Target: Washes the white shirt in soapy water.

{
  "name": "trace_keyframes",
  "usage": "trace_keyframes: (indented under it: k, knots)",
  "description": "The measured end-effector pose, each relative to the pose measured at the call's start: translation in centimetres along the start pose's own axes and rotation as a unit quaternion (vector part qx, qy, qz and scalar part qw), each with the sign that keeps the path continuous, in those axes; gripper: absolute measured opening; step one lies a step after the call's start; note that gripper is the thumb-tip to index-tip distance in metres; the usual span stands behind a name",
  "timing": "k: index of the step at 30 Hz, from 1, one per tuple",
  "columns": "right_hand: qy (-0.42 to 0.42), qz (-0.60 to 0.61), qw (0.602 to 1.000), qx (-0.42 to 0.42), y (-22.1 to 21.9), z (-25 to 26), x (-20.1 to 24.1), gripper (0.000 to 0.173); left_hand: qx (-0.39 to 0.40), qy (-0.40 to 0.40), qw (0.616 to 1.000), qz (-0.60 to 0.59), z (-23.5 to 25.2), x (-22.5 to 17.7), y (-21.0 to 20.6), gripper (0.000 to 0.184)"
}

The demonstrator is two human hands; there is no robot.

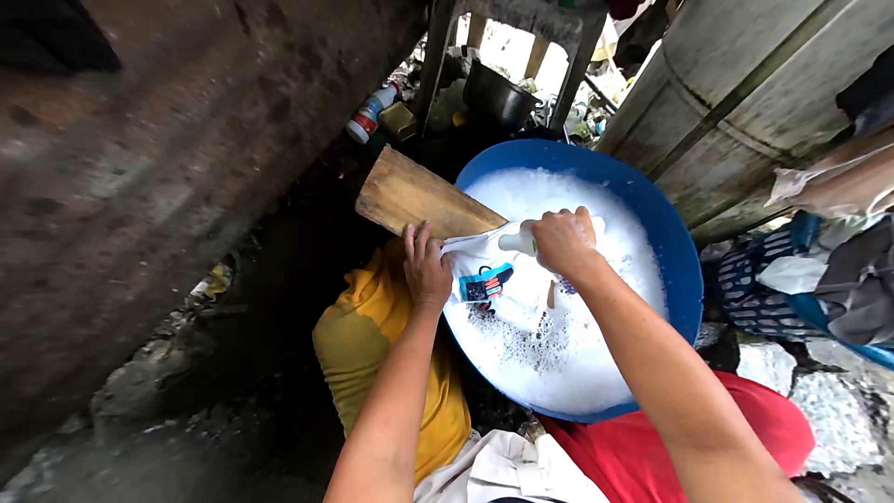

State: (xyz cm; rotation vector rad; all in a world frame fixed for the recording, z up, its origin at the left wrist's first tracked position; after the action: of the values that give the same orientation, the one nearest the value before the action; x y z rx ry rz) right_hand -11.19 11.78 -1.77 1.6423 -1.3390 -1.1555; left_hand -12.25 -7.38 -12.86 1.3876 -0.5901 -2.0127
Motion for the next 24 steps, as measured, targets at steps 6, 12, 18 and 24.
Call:
trace_keyframes:
  k: [6, 12, 18, 24]
  knots:
    - [0.001, 0.005, 1.000, 0.007, -0.3, -0.2, -0.3, 0.042, 0.011, 0.002, 1.000, 0.006, 0.0, 0.2, -0.1, 0.019]
    - [0.021, 0.004, 1.000, 0.012, -0.7, -0.9, 0.1, 0.036, 0.009, 0.001, 1.000, 0.010, 0.0, 0.1, -0.1, 0.019]
    - [0.023, 0.004, 1.000, 0.009, -0.9, -1.1, 0.3, 0.038, 0.005, 0.000, 1.000, 0.010, 0.0, 0.1, -0.1, 0.018]
    - [0.015, 0.012, 1.000, 0.010, -1.1, -1.1, -0.1, 0.042, 0.001, -0.002, 1.000, 0.003, 0.0, 0.0, -0.1, 0.017]
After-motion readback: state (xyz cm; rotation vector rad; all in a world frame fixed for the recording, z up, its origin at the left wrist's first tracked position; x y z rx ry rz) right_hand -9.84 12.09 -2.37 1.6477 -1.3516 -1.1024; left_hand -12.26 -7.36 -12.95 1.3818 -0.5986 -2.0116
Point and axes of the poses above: each hand's wrist, its own z-axis towards the middle knuckle, its own y-axis out of the back of the hand, x = y × z, the point moved 7 cm from there along z, towards the middle knuckle
